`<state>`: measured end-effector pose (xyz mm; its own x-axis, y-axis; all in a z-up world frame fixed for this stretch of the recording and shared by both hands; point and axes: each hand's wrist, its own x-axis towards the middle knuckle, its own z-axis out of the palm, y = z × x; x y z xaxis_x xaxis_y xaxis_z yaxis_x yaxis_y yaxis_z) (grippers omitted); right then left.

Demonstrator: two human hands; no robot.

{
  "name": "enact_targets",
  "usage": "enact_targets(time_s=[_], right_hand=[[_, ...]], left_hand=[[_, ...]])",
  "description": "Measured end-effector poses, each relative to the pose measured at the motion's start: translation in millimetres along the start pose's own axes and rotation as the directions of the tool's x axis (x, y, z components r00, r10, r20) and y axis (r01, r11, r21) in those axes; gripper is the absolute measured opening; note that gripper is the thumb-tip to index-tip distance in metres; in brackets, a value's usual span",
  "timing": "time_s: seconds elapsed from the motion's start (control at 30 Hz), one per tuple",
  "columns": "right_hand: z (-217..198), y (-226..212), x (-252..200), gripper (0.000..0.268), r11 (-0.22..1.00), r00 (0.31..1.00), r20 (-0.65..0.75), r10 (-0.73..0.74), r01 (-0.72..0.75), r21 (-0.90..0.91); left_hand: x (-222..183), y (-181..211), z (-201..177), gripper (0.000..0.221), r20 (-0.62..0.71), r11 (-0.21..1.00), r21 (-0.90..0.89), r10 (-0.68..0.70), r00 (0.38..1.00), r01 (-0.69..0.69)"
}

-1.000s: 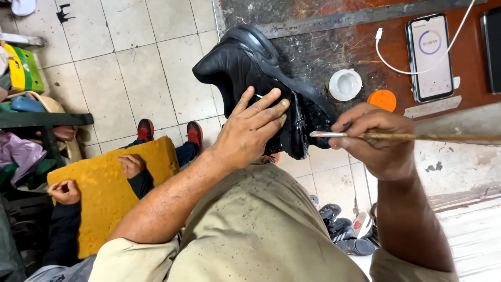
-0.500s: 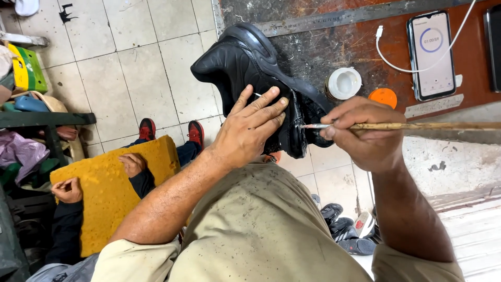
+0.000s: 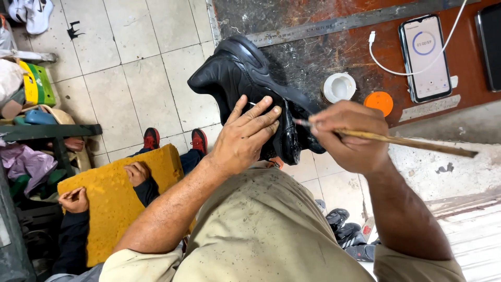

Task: Applying white dye or glue to the seams of a black sneaker using a small brush

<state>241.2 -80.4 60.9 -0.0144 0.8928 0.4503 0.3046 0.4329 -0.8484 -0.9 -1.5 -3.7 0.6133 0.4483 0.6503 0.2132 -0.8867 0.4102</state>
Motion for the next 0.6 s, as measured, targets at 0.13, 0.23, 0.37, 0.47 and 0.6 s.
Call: enact_targets(time_s=[0.13,0.23,0.37,0.47,0.6], right_hand=[[-3.9,-14.4,7.3,0.013,0.997,0.993,0.104,0.055,-0.06,0.053],[-4.2,-1.9,5.5,0.009,0.999,0.999,0.042,-0.02,0.019,0.03],[-3.2,-15.4,4.8,0.011,1.0,0.996,0.092,0.01,-0.011,0.005],[-3.5,-15.1,1.8,0.011,0.998,0.998,0.041,0.053,-0.051,-0.036],[-7.7,-5.9,-7.4,0.013,0.995,0.998,-0.017,0.066,-0.067,-0.072]], left_hand=[[-3.4,1.0,-0.4,0.021,-0.004,1.0,0.005,-0.017,1.0,0.017],[-3.3,0.0,-0.3,0.02,0.006,1.0,0.002,-0.008,1.0,0.008],[-4.7,16.8,-7.5,0.019,0.065,0.996,0.07,-0.052,0.997,0.047],[-7.7,43.3,-11.7,0.052,0.142,0.985,0.124,-0.14,0.98,0.122],[-20.8,53.0,14.1,0.045,-0.009,0.968,0.203,-0.148,0.989,0.147]])
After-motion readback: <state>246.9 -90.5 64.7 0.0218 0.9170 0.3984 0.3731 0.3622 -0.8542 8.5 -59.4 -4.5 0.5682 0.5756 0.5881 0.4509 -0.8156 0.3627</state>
